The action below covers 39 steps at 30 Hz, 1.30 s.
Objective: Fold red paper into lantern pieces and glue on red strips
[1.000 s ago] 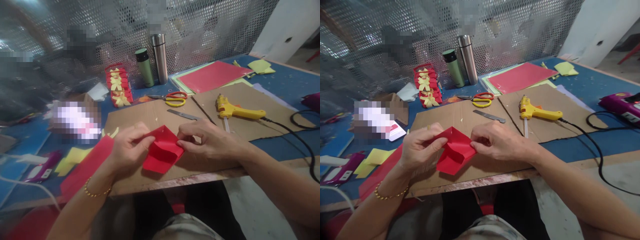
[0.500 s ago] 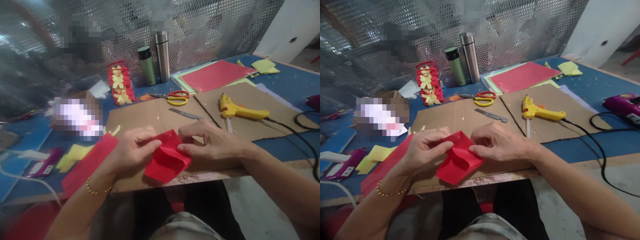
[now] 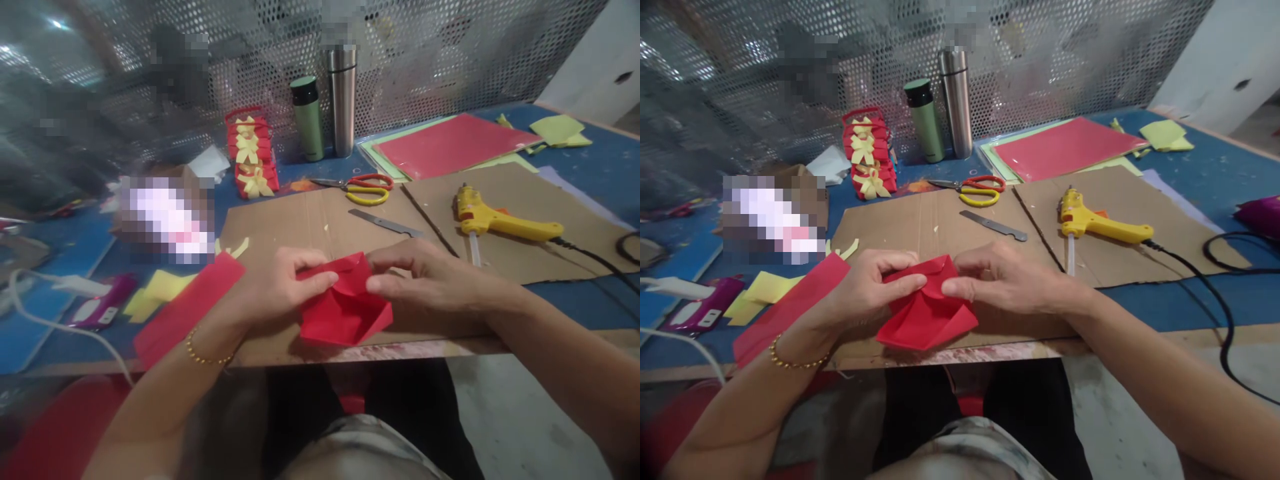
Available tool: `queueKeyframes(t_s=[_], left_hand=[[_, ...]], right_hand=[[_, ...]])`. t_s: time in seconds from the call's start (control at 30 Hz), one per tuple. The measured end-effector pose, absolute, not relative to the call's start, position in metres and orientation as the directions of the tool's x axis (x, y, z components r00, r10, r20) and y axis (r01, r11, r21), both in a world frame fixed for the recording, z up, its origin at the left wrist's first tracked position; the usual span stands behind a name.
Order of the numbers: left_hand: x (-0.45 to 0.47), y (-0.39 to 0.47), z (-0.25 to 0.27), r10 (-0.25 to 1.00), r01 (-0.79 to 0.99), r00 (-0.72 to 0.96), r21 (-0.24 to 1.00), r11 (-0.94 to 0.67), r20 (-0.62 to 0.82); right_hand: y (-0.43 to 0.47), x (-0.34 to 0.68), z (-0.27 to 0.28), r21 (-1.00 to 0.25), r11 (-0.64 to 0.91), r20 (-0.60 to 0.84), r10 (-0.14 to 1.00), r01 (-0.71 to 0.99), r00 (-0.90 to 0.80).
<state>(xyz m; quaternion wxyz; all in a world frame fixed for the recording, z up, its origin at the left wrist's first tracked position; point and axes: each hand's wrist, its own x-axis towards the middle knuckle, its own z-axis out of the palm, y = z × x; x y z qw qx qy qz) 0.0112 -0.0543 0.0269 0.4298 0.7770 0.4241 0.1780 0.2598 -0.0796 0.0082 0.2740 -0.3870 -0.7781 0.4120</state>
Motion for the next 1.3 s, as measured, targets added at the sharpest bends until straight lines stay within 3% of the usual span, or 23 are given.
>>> queueKeyframes(t_s=[0.13, 0.27, 0.47, 0.83, 1.1, 1.3], left_hand=[[0.019, -0.054, 0.030, 0.777, 0.555, 0.593, 0.806, -0.204, -0.212], [0.024, -0.052, 0.032, 0.774, 0.589, 0.579, 0.788, -0.178, -0.258], [0.021, -0.048, 0.028, 0.729, 0.532, 0.636, 0.828, -0.178, -0.253], [0.012, -0.044, 0.020, 0.737, 0.419, 0.648, 0.898, -0.137, -0.190], [0.007, -0.041, 0.020, 0.694, 0.338, 0.664, 0.939, 0.054, -0.279], [0.009, -0.042, 0.022, 0.712, 0.386, 0.621, 0.918, 0.085, -0.327]], right_hand=[[-0.080, 0.256, 0.004, -0.898, 0.289, 0.096, 0.864, 0.332, -0.494], [-0.085, 0.244, 0.005, -0.833, 0.286, 0.007, 0.861, 0.473, -0.509], [-0.078, 0.234, 0.010, -0.775, 0.262, -0.061, 0.875, 0.575, -0.481], [-0.063, 0.213, 0.030, -0.554, 0.368, -0.155, 0.836, 0.747, -0.527], [-0.048, 0.220, 0.015, -0.671, 0.368, -0.077, 0.829, 0.643, -0.554], [-0.055, 0.222, 0.008, -0.745, 0.325, -0.058, 0.838, 0.583, -0.542]])
